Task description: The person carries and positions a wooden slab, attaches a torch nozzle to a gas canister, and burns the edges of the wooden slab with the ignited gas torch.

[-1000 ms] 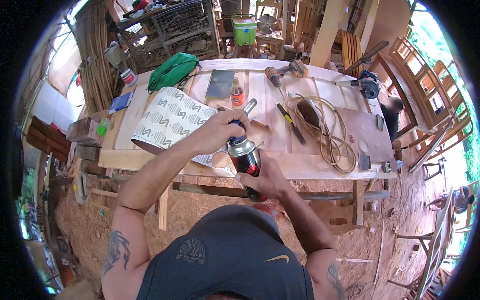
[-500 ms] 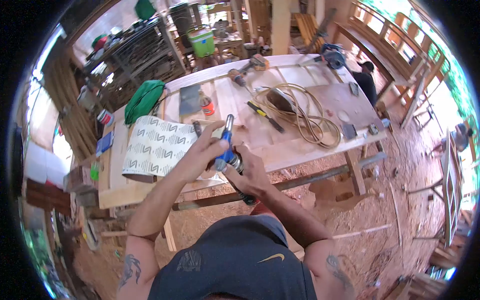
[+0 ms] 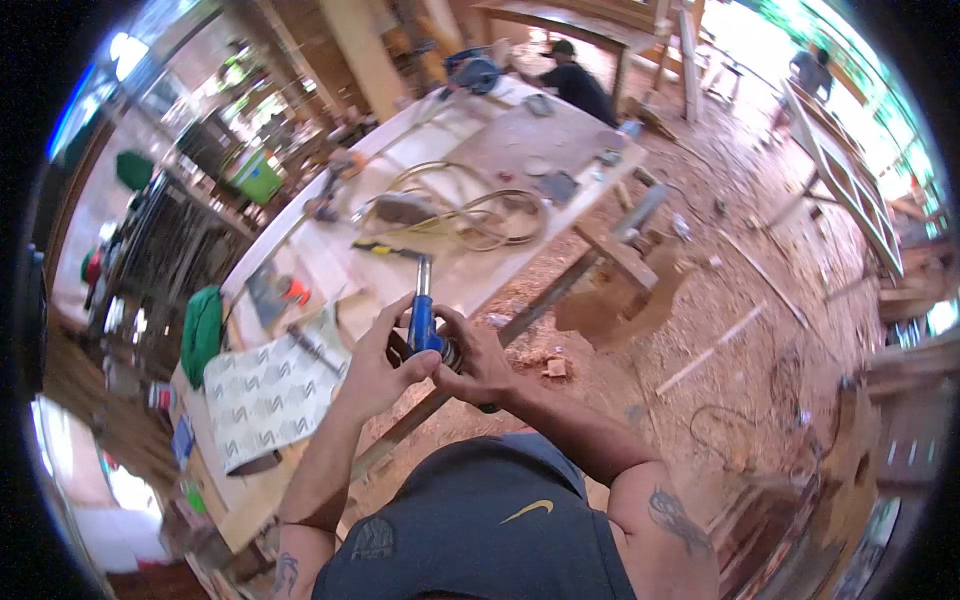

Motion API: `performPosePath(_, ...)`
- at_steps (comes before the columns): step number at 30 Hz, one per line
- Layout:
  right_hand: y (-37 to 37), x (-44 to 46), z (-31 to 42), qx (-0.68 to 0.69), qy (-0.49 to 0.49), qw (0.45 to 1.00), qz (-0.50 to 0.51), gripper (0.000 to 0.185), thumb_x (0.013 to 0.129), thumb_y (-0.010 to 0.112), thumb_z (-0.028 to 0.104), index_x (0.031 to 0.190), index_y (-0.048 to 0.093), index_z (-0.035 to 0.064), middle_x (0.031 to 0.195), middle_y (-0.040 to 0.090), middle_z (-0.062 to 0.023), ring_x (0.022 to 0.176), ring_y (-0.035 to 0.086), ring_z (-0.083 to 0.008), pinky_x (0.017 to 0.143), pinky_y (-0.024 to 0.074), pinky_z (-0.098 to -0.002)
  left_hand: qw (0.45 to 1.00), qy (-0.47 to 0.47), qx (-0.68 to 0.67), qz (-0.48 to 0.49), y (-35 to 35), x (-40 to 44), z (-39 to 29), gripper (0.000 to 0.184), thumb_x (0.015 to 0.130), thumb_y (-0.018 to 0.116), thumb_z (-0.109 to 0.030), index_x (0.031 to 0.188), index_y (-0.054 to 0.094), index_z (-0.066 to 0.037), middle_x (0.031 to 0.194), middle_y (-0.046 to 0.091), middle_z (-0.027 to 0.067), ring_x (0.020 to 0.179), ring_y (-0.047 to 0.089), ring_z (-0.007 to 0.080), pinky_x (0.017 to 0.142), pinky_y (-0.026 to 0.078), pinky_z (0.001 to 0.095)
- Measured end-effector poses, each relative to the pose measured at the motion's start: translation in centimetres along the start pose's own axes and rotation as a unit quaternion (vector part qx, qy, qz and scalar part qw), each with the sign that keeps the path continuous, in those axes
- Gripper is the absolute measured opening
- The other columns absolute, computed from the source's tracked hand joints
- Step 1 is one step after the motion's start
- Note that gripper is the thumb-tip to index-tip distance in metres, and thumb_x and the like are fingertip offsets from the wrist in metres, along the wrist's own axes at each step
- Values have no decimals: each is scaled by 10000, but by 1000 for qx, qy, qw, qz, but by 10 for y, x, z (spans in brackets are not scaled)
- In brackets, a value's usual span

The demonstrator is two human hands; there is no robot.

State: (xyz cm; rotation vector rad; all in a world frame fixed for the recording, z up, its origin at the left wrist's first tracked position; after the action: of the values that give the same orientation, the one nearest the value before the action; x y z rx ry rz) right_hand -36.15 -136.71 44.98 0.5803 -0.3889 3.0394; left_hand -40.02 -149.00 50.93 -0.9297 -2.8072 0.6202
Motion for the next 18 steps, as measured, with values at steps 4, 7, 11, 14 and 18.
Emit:
performPosePath(4,-87,-39,-1,-28,-24,996,-78,807,806,702,252,1502,342,57,1158,707,-172,1034,707,-337,886,549,-401,997,47,-4,67,84,39,-31,866,791,842,-347,1502,443,-55,1067,565,58,738,546,107,650,479,261)
performPosePath(7,-161,-76,4,-83,-4,987,-136,827,814,705,224,1529,321,64,1198,693,-177,1080,696,-312,920,542,-384,987,105,-4,123,158,69,-57,907,769,855,-334,1524,423,-74,1062,546,64,750,561,119,655,497,260)
performPosePath(11,-250,-137,-12,-80,2,970,-230,816,831,709,207,1532,321,53,1205,684,-193,1079,696,-271,909,546,-371,976,142,-6,167,259,99,-97,908,765,861,-384,1496,439,-49,1066,567,81,751,576,137,667,509,281)
performPosePath(14,-313,-185,-16,-147,35,941,-301,819,835,746,262,1504,328,37,1140,682,-208,1018,702,-316,848,556,-405,967,219,60,114,316,106,-140,676,779,859,-397,1257,570,-17,969,598,79,682,560,146,607,486,290)
performPosePath(18,-381,-238,-23,-229,59,896,-377,840,847,760,339,1484,325,7,1054,665,-212,899,673,-400,776,535,-470,948,285,78,113,382,100,-166,461,804,848,-398,888,568,-41,771,554,62,622,523,146,543,429,311)
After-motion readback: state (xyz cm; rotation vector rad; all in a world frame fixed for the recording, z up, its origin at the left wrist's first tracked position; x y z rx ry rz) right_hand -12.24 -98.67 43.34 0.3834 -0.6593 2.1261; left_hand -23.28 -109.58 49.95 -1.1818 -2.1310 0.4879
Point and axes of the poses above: each hand's wrist, its own x-axis towards the middle knuckle, its own y-axis out of the palm, z = x × y, the point moved 9 cm from there along x, towards the middle knuckle
